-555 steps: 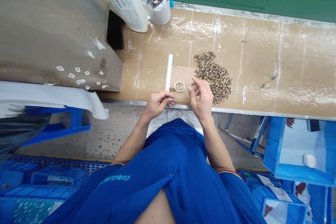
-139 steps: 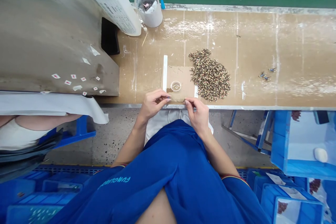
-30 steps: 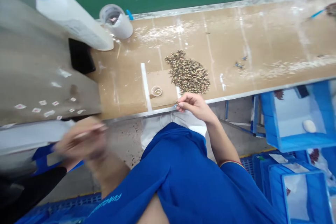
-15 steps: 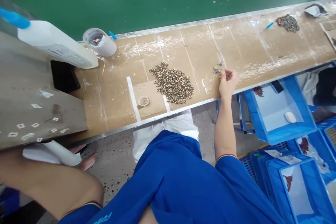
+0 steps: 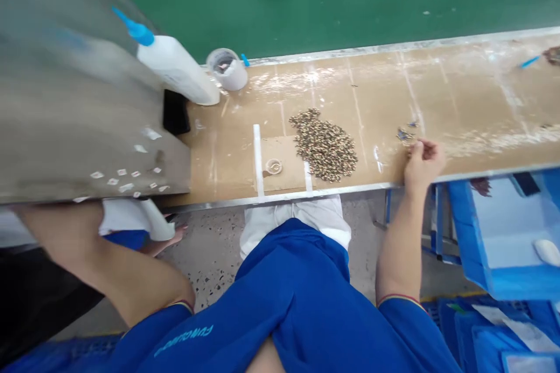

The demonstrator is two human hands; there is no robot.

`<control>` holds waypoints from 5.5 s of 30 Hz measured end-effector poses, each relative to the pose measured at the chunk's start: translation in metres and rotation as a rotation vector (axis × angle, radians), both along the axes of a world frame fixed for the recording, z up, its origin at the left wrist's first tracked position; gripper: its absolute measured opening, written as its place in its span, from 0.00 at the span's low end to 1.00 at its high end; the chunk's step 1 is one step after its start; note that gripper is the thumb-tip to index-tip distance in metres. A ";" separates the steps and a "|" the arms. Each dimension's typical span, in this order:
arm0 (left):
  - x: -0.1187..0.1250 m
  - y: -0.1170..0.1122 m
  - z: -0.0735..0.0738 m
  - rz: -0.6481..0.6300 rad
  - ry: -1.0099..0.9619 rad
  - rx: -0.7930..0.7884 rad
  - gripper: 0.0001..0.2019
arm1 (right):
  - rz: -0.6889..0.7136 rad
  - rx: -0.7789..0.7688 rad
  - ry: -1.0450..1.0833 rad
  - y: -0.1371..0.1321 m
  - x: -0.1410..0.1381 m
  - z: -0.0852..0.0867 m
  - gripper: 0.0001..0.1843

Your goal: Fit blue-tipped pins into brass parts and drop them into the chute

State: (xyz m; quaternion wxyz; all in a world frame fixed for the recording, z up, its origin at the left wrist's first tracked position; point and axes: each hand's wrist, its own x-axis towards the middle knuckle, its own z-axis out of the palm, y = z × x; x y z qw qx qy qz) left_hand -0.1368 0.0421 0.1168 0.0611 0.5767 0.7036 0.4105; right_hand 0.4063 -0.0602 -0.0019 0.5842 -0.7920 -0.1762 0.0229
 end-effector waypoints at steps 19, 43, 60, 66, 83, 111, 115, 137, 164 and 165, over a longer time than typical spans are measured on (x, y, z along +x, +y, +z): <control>0.064 -0.052 -0.069 -0.708 -0.846 -0.574 0.16 | -0.082 -0.045 -0.009 0.008 -0.033 0.025 0.20; 0.128 -0.036 -0.114 -0.882 -0.984 -0.555 0.13 | 0.601 0.139 -0.044 -0.007 -0.151 0.040 0.14; 0.132 -0.045 -0.115 -0.968 -0.657 -0.428 0.11 | 1.043 -0.102 0.042 0.024 -0.213 0.015 0.08; 0.131 -0.043 -0.116 -0.962 -0.664 -0.428 0.10 | 1.139 -0.104 -0.163 0.038 -0.214 0.023 0.06; 0.131 -0.044 -0.119 -0.965 -0.608 -0.319 0.09 | 1.115 -0.119 -0.178 0.037 -0.206 0.024 0.06; 0.133 -0.045 -0.116 -1.022 -0.426 -0.291 0.10 | 1.062 -0.119 -0.254 0.033 -0.212 0.040 0.09; 0.134 -0.044 -0.118 -1.044 -0.361 -0.258 0.10 | 1.033 -0.123 -0.109 0.019 -0.208 0.049 0.09; 0.137 -0.047 -0.121 -1.064 -0.289 -0.181 0.11 | 1.121 -0.186 -0.152 0.010 -0.220 0.047 0.10; 0.135 -0.046 -0.119 -1.080 -0.255 -0.223 0.13 | 1.174 -0.204 -0.246 0.011 -0.222 0.044 0.11; 0.135 -0.046 -0.119 -1.081 -0.255 -0.223 0.13 | 1.172 -0.204 -0.258 0.011 -0.222 0.044 0.11</control>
